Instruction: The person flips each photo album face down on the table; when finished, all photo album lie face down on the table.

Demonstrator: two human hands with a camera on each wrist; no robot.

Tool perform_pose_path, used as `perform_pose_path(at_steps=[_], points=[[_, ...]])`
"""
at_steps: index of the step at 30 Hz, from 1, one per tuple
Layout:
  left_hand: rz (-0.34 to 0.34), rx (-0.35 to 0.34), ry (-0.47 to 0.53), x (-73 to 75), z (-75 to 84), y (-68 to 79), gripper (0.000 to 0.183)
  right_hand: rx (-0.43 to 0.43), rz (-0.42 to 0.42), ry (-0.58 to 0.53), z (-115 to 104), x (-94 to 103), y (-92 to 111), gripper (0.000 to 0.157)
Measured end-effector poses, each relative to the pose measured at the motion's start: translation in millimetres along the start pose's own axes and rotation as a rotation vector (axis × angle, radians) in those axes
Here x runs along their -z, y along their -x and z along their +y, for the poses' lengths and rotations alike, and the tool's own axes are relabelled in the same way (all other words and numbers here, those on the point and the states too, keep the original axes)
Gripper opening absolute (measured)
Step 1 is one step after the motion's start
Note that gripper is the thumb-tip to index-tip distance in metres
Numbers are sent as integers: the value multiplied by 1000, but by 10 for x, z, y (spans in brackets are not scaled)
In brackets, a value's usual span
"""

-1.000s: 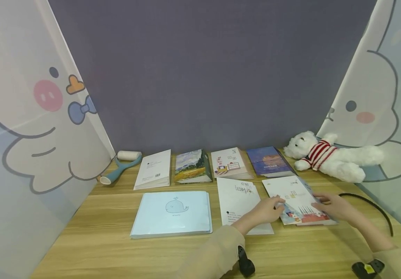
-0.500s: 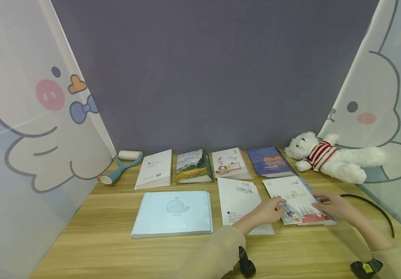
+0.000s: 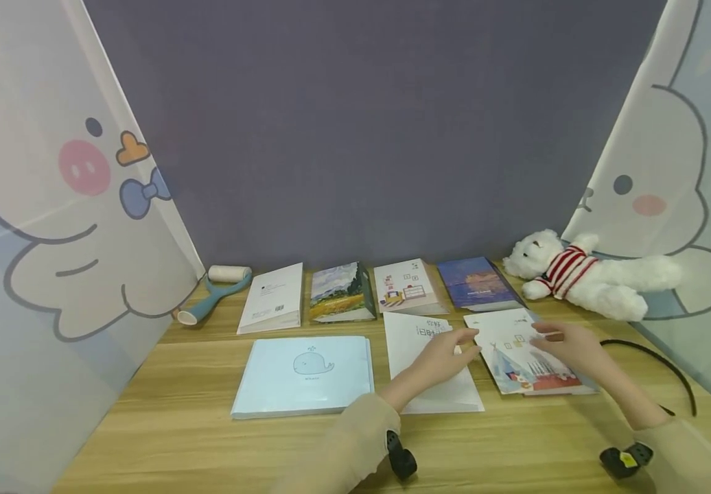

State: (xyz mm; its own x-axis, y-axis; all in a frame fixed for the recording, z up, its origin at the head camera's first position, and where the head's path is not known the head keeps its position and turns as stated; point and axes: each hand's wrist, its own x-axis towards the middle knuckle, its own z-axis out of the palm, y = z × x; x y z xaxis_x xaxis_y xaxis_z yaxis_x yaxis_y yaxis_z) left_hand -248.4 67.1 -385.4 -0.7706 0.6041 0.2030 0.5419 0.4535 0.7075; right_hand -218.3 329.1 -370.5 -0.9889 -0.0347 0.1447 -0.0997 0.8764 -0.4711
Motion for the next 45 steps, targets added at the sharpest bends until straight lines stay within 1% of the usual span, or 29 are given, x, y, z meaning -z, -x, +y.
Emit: perform_pose_path(at_steps=[4, 5, 7, 9, 11, 15, 19, 23, 26, 30, 33, 35, 37, 39, 43, 45], points=[[70, -5, 14, 164, -123, 83, 38, 73, 66, -37, -144, -71, -44, 43], [93, -16, 13, 203, -160, 101, 36, 88, 76, -48, -179, -86, -53, 42], [137, -44, 5, 280, -234, 134, 34, 117, 78, -74, -246, -116, -70, 40], [173, -56, 13, 356, -305, 164, 34, 132, 67, -97, -317, -143, -90, 39], [197, -53, 25, 424, -372, 194, 34, 147, 44, -125, -381, -170, -111, 40], [194, 6, 83, 536, -463, 255, 36, 173, 1, -161, -492, -236, -149, 41], [190, 49, 109, 615, -511, 313, 37, 210, -17, -176, -575, -323, -188, 39], [217, 63, 101, 665, -567, 367, 37, 227, -43, -195, -636, -437, -235, 37], [226, 70, 100, 682, -622, 404, 38, 234, -70, -188, -676, -514, -264, 40], [219, 93, 108, 688, -696, 446, 45, 268, -104, -176, -716, -579, -302, 47], [211, 120, 123, 697, -744, 470, 51, 278, -135, -179, -728, -606, -333, 53], [192, 140, 131, 708, -771, 480, 56, 276, -163, -174, -731, -618, -352, 57], [163, 154, 125, 720, -793, 489, 60, 264, -206, -155, -732, -632, -370, 62], [127, 175, 104, 735, -813, 498, 63, 255, -272, -143, -743, -647, -385, 67], [60, 184, 57, 759, -847, 514, 53, 235, -377, -111, -802, -678, -404, 71], [40, 173, 44, 767, -862, 522, 46, 225, -389, -93, -840, -688, -410, 71]])
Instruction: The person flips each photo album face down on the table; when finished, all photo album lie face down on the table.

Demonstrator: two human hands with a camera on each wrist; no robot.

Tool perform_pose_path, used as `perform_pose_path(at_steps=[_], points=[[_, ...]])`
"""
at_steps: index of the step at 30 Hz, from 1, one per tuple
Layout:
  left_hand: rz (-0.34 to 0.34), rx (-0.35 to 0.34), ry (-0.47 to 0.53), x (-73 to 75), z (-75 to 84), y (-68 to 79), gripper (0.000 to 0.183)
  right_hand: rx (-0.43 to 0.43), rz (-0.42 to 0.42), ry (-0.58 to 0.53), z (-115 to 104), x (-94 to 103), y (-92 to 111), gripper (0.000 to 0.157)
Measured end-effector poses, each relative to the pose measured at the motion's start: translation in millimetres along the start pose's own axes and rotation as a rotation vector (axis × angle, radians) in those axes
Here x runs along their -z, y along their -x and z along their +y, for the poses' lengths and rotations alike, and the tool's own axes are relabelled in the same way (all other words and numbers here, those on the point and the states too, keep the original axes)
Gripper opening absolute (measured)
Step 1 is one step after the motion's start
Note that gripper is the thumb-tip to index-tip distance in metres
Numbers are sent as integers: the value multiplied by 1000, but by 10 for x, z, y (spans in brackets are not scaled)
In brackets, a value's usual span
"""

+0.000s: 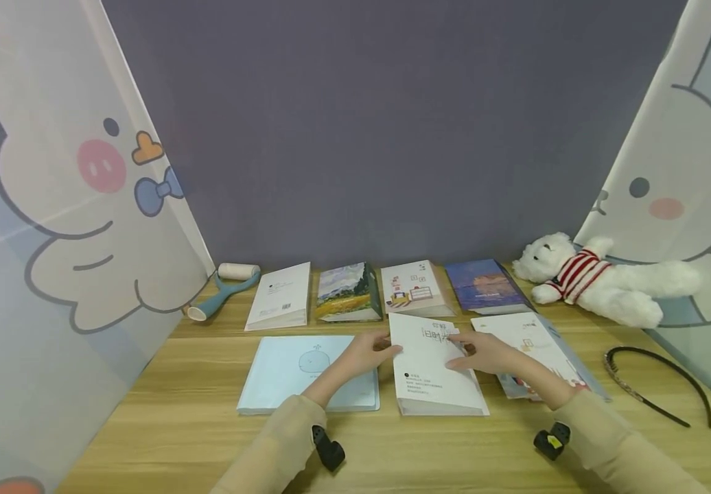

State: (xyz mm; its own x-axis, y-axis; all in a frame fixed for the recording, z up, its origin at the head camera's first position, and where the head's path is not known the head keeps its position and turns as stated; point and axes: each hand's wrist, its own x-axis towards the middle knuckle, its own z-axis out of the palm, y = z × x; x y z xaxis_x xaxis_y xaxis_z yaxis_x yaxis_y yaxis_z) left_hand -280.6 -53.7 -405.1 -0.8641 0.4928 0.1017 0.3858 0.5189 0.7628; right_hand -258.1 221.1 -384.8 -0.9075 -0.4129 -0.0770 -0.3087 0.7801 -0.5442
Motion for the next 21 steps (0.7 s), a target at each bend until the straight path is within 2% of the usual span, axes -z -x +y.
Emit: perform_pose_path(at_steps=[6, 15, 21], points=[[-31, -20, -2, 26, -35, 32, 41, -27, -4, 10, -57, -39, -48, 70], [-68, 27, -2, 46, -52, 9, 45, -44, -18, 38, -106, -34, -87, 71], [-96, 24, -6, 52, -44, 7, 41, -54, -10, 32, -111, -26, -76, 70]])
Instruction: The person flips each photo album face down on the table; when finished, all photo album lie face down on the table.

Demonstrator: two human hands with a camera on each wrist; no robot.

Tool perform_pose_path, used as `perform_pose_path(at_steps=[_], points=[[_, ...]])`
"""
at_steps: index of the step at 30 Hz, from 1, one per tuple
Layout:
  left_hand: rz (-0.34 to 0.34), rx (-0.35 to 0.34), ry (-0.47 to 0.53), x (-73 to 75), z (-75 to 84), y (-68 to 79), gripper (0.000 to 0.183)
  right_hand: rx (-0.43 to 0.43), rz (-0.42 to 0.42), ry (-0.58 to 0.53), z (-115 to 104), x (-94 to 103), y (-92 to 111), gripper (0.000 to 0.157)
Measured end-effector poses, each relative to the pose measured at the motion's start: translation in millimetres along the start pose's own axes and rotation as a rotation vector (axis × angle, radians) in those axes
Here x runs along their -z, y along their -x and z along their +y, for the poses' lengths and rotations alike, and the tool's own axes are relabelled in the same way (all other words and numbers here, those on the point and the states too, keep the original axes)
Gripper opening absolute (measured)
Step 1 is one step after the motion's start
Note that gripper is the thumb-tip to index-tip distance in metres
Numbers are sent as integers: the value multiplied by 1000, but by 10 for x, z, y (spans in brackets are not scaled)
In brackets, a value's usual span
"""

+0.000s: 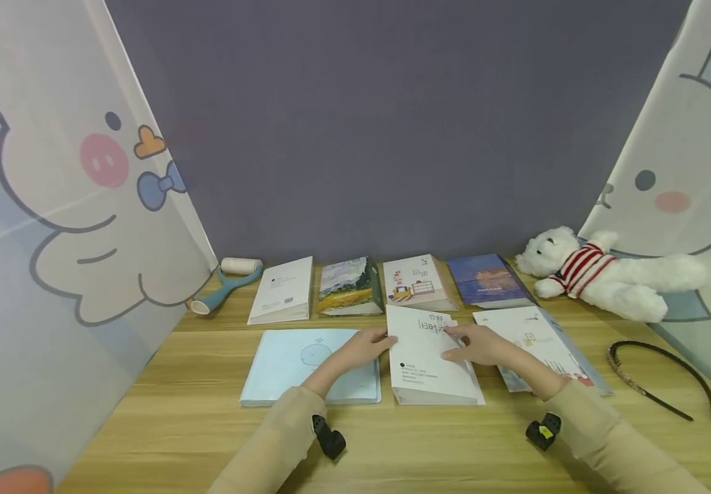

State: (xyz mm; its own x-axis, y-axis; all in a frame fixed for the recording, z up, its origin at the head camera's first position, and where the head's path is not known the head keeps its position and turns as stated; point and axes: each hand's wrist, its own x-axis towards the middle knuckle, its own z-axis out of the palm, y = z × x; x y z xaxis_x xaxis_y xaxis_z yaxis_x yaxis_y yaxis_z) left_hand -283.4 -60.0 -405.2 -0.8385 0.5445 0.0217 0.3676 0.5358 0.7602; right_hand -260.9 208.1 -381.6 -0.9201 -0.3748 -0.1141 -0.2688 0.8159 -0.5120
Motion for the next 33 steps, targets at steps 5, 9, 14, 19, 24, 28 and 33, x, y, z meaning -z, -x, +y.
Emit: perform_pose_path(at_steps=[5, 9, 14, 19, 24, 28, 33], points=[[-15, -13, 45, 18, 6, 14, 40, -5, 10, -16, 1, -11, 5, 71], [-27, 6, 91, 25, 3, 24, 38, -22, 23, -17, 0, -27, 2, 72], [-32, 75, 117, 36, 18, 37, 49, -14, 38, -11, -10, -45, -10, 73], [-19, 115, 199, 80, 44, 34, 69, 39, 37, -51, -6, -70, -52, 75], [-38, 142, 405, 128, 35, 29, 68, 76, 26, -115, -24, -100, -100, 73], [-8, 153, 465, 142, 45, 28, 67, 108, 98, -101, -97, -109, -97, 67], [50, 201, 478, 144, 62, 13, 70, 212, 212, -101, -238, -127, -46, 56]])
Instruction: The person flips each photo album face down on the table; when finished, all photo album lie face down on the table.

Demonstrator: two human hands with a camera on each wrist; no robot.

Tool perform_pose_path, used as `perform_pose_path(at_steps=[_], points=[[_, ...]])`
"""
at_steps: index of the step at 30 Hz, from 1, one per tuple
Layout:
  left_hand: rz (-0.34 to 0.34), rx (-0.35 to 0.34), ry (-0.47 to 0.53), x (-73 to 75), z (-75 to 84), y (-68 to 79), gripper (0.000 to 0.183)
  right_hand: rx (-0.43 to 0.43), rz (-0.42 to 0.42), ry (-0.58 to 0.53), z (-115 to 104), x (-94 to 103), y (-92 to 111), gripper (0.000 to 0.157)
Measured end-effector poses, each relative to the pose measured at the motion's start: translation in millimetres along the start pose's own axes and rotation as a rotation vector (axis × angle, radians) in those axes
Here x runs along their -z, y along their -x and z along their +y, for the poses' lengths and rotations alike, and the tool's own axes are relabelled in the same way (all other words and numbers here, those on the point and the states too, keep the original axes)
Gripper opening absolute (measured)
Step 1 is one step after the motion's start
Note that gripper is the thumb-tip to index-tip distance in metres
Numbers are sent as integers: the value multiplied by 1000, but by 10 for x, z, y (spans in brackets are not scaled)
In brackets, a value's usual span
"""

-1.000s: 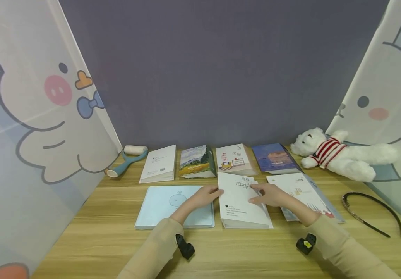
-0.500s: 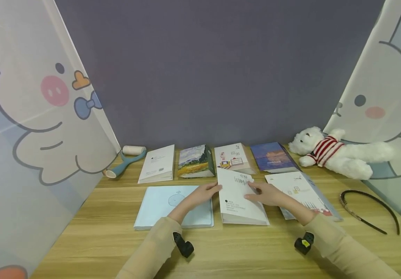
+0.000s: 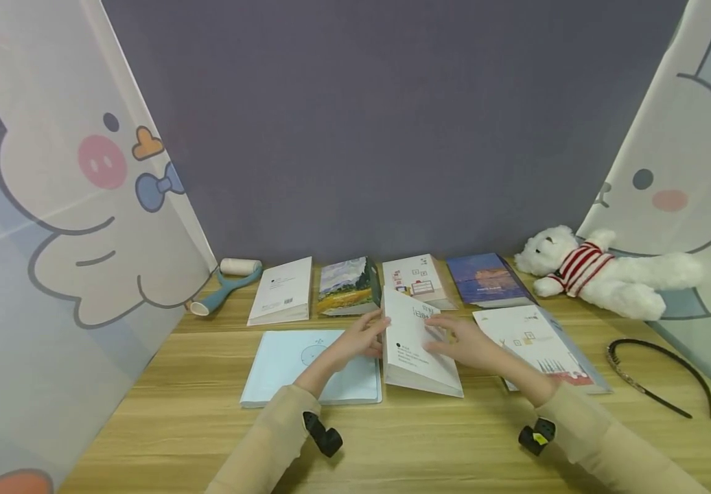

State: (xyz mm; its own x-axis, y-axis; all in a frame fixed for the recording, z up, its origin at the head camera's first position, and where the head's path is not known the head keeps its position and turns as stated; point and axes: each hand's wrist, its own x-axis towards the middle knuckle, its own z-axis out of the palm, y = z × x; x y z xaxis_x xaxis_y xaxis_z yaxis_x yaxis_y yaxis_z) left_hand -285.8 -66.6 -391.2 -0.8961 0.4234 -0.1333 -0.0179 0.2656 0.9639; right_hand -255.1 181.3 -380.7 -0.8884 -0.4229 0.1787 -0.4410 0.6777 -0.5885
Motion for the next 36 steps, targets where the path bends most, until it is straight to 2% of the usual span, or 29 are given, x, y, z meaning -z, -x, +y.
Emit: perform_pose_path(at_steps=[5, 10, 17, 24, 31, 36], points=[[18, -9, 3, -1, 18, -2, 69, 63, 19, -84, -89, -32, 22, 48], [17, -56, 12, 12, 12, 7, 61, 36, 23, -99, -121, -41, 15, 50], [56, -142, 50, 28, 38, 40, 49, 25, 20, -108, -206, -31, -21, 52], [71, -179, 9, 29, 53, 50, 55, -11, -13, -128, -290, 0, -44, 59], [22, -200, 20, 43, 56, 61, 57, 30, -8, -138, -304, 43, -94, 53], [-4, -229, 23, 44, 61, 75, 55, -33, -27, -162, -386, 94, -98, 62]])
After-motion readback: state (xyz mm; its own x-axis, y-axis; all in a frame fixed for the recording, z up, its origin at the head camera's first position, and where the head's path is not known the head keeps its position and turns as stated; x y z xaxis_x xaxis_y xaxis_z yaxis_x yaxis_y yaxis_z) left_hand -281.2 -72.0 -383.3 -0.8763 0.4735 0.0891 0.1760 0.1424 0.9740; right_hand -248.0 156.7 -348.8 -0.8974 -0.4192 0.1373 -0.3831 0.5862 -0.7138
